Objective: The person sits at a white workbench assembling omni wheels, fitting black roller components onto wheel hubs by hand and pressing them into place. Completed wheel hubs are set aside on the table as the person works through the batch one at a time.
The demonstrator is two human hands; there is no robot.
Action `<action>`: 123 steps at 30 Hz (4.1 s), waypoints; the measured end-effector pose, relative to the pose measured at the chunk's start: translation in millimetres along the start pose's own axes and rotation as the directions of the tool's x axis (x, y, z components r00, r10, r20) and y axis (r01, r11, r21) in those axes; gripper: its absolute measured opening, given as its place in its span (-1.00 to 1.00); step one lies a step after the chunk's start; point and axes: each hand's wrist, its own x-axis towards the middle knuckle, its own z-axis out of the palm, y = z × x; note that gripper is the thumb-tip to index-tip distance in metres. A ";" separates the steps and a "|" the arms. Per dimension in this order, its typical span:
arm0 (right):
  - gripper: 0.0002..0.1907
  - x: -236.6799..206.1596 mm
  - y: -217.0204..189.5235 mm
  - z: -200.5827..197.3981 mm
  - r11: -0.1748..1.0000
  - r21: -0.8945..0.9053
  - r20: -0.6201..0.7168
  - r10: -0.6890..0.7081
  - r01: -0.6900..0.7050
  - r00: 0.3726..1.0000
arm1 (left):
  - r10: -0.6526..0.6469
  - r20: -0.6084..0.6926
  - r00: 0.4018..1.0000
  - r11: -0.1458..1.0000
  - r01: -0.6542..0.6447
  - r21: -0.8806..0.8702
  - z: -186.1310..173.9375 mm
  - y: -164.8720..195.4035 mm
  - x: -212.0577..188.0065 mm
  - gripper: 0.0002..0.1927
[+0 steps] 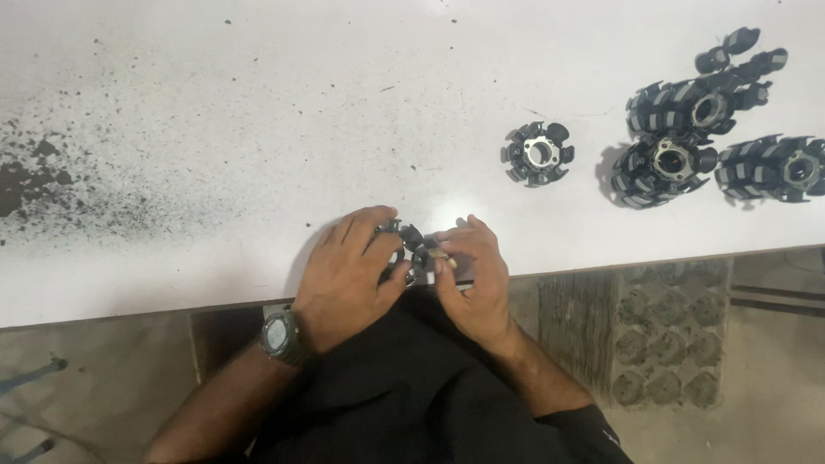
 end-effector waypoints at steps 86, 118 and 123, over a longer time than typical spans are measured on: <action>-0.78 12.1 -8.4 11.6 0.979 -0.201 0.034 -0.027 0.033 0.999 | 0.028 0.019 0.999 1.000 -0.028 0.000 -0.8 -14.2 6.2 -0.78; -0.70 -0.2 -1.8 25.5 0.942 -0.268 0.067 -0.194 0.205 0.979 | -0.042 -0.094 0.995 0.995 0.033 -0.095 7.0 -9.0 -12.0 -0.78; -0.79 23.8 25.0 -1.6 0.939 -0.328 -0.181 -0.172 0.105 0.968 | 0.004 -0.163 0.987 0.997 0.008 0.073 -18.9 -22.8 -24.5 -0.62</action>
